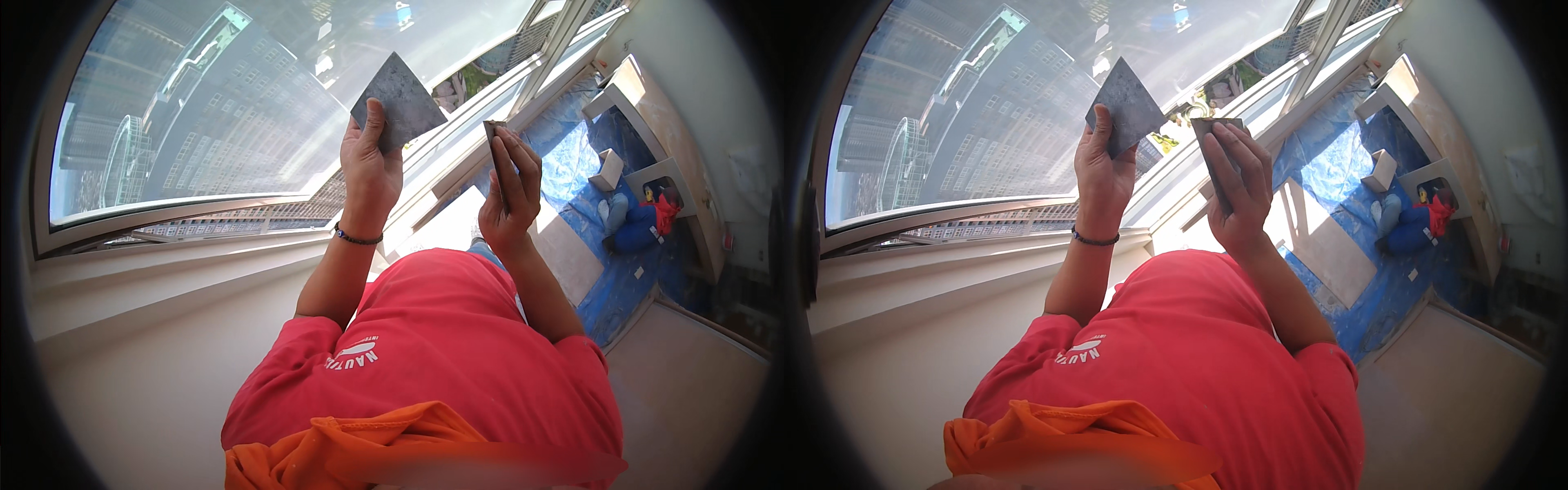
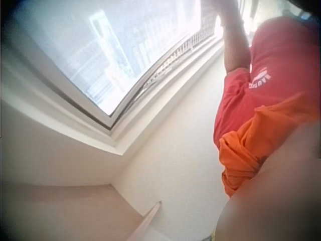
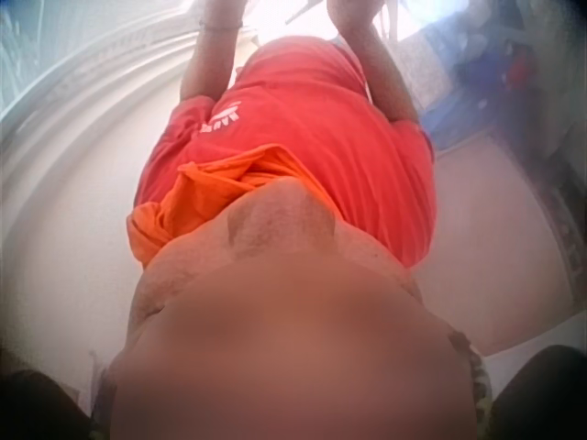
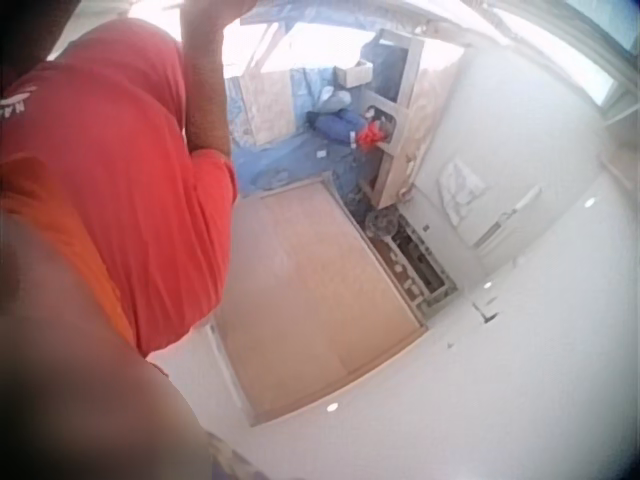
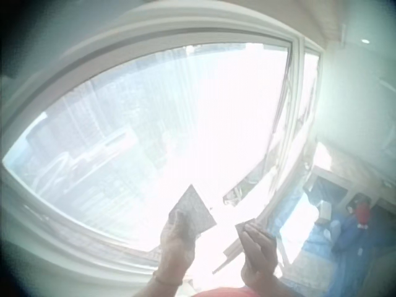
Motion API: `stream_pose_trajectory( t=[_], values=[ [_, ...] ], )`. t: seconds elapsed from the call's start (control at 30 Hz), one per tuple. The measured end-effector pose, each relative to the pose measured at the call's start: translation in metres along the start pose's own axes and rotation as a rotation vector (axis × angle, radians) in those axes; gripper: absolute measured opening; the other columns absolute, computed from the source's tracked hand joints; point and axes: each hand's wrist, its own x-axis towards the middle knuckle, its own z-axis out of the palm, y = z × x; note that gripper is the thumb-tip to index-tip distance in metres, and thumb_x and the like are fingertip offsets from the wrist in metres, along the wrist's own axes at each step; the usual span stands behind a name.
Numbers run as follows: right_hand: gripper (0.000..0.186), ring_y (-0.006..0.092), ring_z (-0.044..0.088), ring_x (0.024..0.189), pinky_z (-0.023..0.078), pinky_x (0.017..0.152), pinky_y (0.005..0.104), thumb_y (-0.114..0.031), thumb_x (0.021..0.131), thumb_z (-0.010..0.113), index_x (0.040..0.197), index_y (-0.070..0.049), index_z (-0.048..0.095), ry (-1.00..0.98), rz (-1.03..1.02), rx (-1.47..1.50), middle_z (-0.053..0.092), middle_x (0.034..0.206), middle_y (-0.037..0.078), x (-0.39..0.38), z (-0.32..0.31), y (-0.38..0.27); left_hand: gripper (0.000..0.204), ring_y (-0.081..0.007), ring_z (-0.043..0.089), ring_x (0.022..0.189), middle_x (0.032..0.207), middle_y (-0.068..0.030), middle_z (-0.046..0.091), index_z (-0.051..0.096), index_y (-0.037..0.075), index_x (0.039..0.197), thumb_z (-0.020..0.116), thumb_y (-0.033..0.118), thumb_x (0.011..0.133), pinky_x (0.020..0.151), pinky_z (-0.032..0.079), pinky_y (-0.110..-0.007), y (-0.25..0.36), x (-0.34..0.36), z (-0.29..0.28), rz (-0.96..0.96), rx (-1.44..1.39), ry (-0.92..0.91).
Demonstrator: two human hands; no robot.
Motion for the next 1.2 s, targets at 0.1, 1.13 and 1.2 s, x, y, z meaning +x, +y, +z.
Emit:
stream_pose_trajectory(
  t=[0.1,1.13,1.2],
  values=[
    [0.053,0.0361,0.058,0.127,0.049,0.106,0.0476,0.008,0.081,0.058,0.133,-0.001,0.067,-0.057,-0.005,0.038,0.062,0.135,0.015,-0.015,0.011,-0.015,0.035,-0.02,0.066,0.112,0.117,-0.0087,0.068,0.054,0.004,0.129,0.064,0.025,0.104,0.102,0.053,-0.037,-0.003,-0.01,0.01,0.236,-0.057,-0.164],
    [0.053,0.0356,0.063,0.12,0.055,0.099,0.045,0.006,0.077,0.071,0.128,-0.006,0.072,-0.054,0.011,0.202,0.067,0.132,0.013,0.014,0.044,-0.062,0.052,-0.0225,0.062,0.126,0.139,-0.0181,0.063,0.042,-0.007,0.151,0.04,0.027,0.112,0.106,0.048,-0.035,-0.001,-0.057,-0.025,0.498,0.65,-0.351],
    [0.05,0.0355,0.065,0.118,0.055,0.098,0.0435,0.007,0.078,0.069,0.128,-0.004,0.072,-0.01,-0.03,0.227,0.069,0.128,0.014,0.021,0.042,-0.058,0.045,-0.0222,0.063,0.125,0.139,-0.0181,0.064,0.047,-0.005,0.149,0.044,0.015,0.109,0.105,0.048,-0.033,0.002,-0.06,-0.026,0.513,0.713,-0.33]
  ],
)
